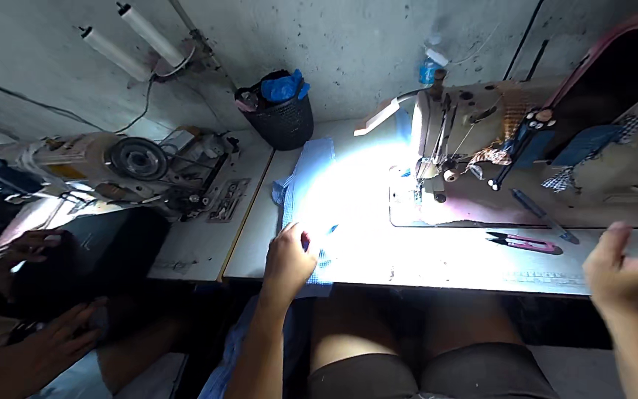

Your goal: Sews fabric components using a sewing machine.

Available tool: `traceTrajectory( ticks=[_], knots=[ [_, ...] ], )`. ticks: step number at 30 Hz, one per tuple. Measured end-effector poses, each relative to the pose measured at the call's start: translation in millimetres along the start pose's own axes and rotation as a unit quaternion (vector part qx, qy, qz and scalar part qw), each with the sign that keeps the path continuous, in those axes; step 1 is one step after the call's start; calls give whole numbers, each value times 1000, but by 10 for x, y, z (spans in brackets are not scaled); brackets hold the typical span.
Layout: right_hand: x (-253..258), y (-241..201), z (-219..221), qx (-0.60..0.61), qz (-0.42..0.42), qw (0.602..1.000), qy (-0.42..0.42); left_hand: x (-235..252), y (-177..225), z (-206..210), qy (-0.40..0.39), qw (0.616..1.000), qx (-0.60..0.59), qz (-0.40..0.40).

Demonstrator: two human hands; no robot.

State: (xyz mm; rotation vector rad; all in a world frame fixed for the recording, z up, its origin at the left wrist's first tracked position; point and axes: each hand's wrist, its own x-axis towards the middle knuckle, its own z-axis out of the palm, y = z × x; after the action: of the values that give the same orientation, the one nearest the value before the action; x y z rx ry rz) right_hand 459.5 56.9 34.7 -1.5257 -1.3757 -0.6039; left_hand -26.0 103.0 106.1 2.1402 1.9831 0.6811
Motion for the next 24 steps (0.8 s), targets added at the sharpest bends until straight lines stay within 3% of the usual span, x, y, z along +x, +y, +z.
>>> traceTrajectory(
  ticks=[2, 3, 4, 7, 8, 10, 13, 17, 20, 22, 24],
  knots=[
    [-200, -686, -143, 146, -15, 989, -33, -207, 251, -25, 18, 990, -138, 34],
    [-366, -1028, -172, 237, 3, 967, -92, -333, 419, 5, 18, 972, -229, 44],
    [-519, -1345, -184, 325, 27, 929, -172, -462, 607, 58, 16, 949, -310, 48],
    [-762, -1899, -149, 538, 82, 758, -358, -781, 1067, 249, 18, 893, -446, 48],
    [-775, -1960, -145, 593, 108, 708, -369, -860, 1152, 293, 28, 885, -463, 48],
    [-692, -1977, -160, 666, 162, 643, -343, -965, 1226, 351, 70, 884, -459, 49],
    [-455, -1843, -213, 678, 177, 626, -343, -1065, 1199, 414, 104, 881, -461, 31],
    [-429, -1772, -253, 637, 202, 623, -407, -1151, 1206, 501, 104, 831, -546, -8],
    [-446, -1780, -268, 665, 213, 564, -442, -1151, 1217, 486, 138, 812, -567, -10],
    [-427, -1802, -298, 677, 272, 507, -459, -1165, 1201, 459, 136, 807, -574, -9],
    [-417, -1805, -304, 698, 298, 485, -434, -1167, 1160, 468, 123, 836, -535, -13]
  ],
)
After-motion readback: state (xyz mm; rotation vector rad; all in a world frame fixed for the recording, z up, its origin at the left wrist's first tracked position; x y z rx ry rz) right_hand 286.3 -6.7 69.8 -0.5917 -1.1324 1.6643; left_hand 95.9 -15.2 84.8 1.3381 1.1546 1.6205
